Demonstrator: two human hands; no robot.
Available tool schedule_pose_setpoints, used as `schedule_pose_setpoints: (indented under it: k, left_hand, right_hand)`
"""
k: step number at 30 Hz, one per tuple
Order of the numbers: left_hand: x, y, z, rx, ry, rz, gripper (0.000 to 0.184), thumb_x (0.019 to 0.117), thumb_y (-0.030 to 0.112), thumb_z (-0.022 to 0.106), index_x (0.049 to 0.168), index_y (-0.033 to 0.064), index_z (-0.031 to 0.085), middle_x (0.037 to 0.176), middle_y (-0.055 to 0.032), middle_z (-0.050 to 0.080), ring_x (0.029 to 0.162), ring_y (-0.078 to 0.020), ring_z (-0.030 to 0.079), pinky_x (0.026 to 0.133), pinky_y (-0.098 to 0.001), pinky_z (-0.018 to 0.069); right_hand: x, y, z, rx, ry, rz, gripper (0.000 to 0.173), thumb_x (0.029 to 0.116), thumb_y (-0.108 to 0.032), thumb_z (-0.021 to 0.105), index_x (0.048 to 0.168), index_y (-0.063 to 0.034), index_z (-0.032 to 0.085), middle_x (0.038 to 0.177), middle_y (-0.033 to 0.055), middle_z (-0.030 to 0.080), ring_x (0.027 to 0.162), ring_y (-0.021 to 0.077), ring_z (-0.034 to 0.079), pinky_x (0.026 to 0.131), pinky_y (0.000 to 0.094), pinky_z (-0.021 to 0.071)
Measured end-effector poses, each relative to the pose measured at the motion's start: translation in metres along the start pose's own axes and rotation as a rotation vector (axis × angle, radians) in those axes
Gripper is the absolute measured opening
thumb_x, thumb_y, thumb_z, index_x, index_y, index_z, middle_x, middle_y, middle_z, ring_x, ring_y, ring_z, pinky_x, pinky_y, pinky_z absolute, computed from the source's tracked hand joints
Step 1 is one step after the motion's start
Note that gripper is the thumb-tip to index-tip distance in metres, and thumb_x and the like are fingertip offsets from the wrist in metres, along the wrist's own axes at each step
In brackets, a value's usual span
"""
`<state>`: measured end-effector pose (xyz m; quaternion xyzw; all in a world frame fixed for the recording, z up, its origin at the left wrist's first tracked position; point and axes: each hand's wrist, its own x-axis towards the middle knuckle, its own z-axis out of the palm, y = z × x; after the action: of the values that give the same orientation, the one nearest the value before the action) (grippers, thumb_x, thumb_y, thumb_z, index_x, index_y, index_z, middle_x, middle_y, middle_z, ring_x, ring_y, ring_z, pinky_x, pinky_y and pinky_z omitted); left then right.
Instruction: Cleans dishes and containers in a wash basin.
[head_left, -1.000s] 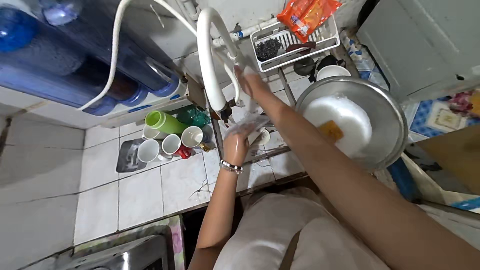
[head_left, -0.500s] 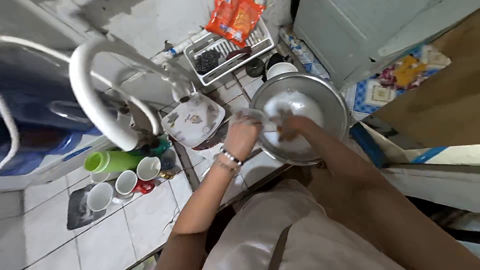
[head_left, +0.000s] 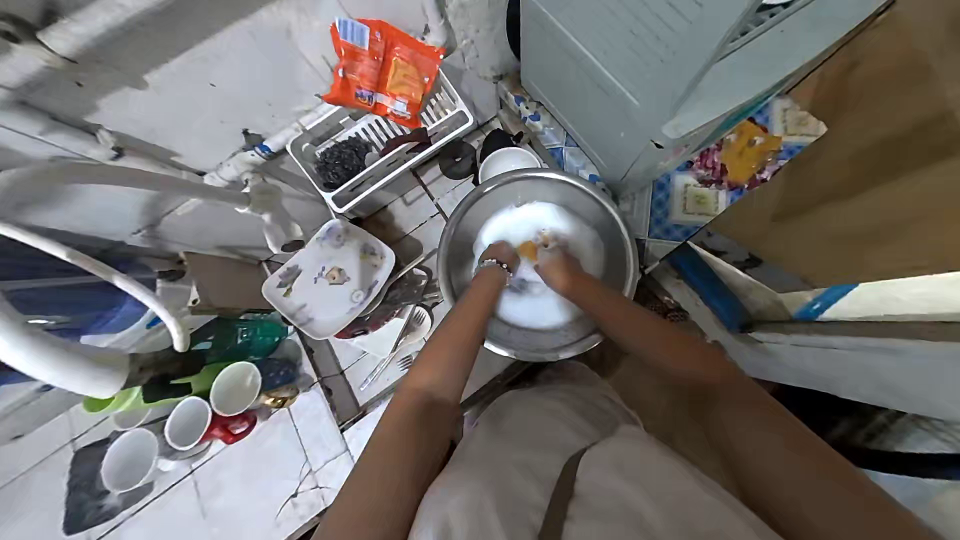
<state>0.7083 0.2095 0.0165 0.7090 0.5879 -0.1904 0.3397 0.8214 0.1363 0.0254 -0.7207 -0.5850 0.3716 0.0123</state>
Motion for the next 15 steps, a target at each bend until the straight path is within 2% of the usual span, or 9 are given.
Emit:
schedule_pose_setpoints:
  k: [2,4,6,8,9,11,12,14,15]
  left_hand:
    - [0.011,-0.001,0.006,-0.021,-0.094,0.016,0.043,0.1078,0.028,0.049,0.120,-0.0103,0.065,0.129,-0.0305,0.062,0.125,-0.0443,0.059,0.104,-0.0624,0.0444]
    - [0.015,-0.007,0.014,-0.176,-0.096,0.063,0.039,0.1097,0.020,0.045,0.126,-0.0128,0.060,0.133,-0.0322,0.059,0.128,-0.0441,0.056,0.108,-0.0584,0.0418]
    - [0.014,-0.015,0.016,-0.451,-0.021,0.057,0.038,0.1113,0.010,0.036,0.136,-0.0154,0.051,0.142,-0.0340,0.052,0.136,-0.0430,0.049,0.114,-0.0535,0.0369]
    - [0.013,-0.016,0.018,-0.726,0.083,-0.048,0.042,0.1127,0.016,0.030,0.139,-0.0114,0.048,0.142,-0.0304,0.050,0.132,-0.0381,0.049,0.111,-0.0511,0.0386]
    - [0.011,-0.015,0.014,-0.702,0.094,-0.082,0.044,0.1134,0.017,0.030,0.142,-0.0112,0.047,0.146,-0.0302,0.049,0.137,-0.0382,0.047,0.114,-0.0509,0.0362]
    - [0.011,-0.015,0.004,-0.403,0.042,-0.047,0.039,0.1118,0.010,0.034,0.139,-0.0137,0.050,0.145,-0.0333,0.050,0.140,-0.0431,0.046,0.116,-0.0539,0.0348]
    - [0.010,-0.013,0.000,-0.263,0.003,-0.033,0.038,0.1108,0.009,0.038,0.137,-0.0132,0.052,0.144,-0.0334,0.052,0.139,-0.0447,0.047,0.116,-0.0556,0.0351]
    - [0.013,-0.011,0.003,-0.166,-0.025,-0.037,0.036,0.1100,0.011,0.042,0.133,-0.0127,0.056,0.141,-0.0326,0.054,0.137,-0.0448,0.049,0.114,-0.0562,0.0363]
    - [0.018,-0.016,0.012,-0.096,-0.013,0.000,0.033,0.1072,0.007,0.047,0.130,-0.0136,0.058,0.138,-0.0334,0.056,0.134,-0.0464,0.051,0.113,-0.0577,0.0382]
  right_hand:
    - [0.003,-0.001,0.003,-0.082,-0.074,-0.004,0.037,0.1071,-0.006,0.047,0.138,0.0125,0.052,0.140,0.0326,0.055,0.133,0.0465,0.053,0.110,0.0593,0.0422]
    - [0.012,-0.002,0.010,-0.128,-0.101,-0.017,0.039,0.1068,-0.006,0.046,0.140,0.0119,0.051,0.144,0.0326,0.052,0.137,0.0471,0.049,0.112,0.0596,0.0396]
    - [0.022,-0.008,0.021,-0.097,-0.121,-0.049,0.042,0.1057,-0.007,0.048,0.145,0.0087,0.049,0.146,0.0317,0.052,0.138,0.0474,0.048,0.113,0.0602,0.0388]
    - [0.026,-0.019,0.025,-0.051,-0.157,-0.096,0.041,0.1057,-0.007,0.048,0.144,0.0082,0.051,0.146,0.0304,0.052,0.138,0.0459,0.048,0.115,0.0588,0.0376]
    - [0.024,-0.025,0.024,-0.046,-0.175,-0.109,0.040,0.1066,-0.008,0.046,0.142,0.0087,0.052,0.146,0.0300,0.053,0.138,0.0449,0.049,0.115,0.0577,0.0376]
    - [0.017,-0.028,0.023,-0.025,-0.199,-0.141,0.039,0.1084,-0.012,0.044,0.139,0.0103,0.054,0.144,0.0306,0.054,0.138,0.0438,0.050,0.115,0.0562,0.0382]
    - [0.013,-0.028,0.023,-0.021,-0.216,-0.158,0.040,0.1092,-0.015,0.044,0.138,0.0103,0.054,0.143,0.0307,0.054,0.138,0.0433,0.050,0.115,0.0557,0.0380]
    - [0.002,-0.024,0.024,-0.043,-0.272,-0.200,0.041,0.1094,-0.017,0.044,0.139,0.0102,0.054,0.144,0.0306,0.053,0.140,0.0428,0.048,0.116,0.0555,0.0364]
    - [-0.006,-0.023,0.027,-0.063,-0.314,-0.224,0.041,0.1089,-0.016,0.044,0.140,0.0102,0.053,0.147,0.0304,0.052,0.142,0.0427,0.046,0.118,0.0556,0.0348]
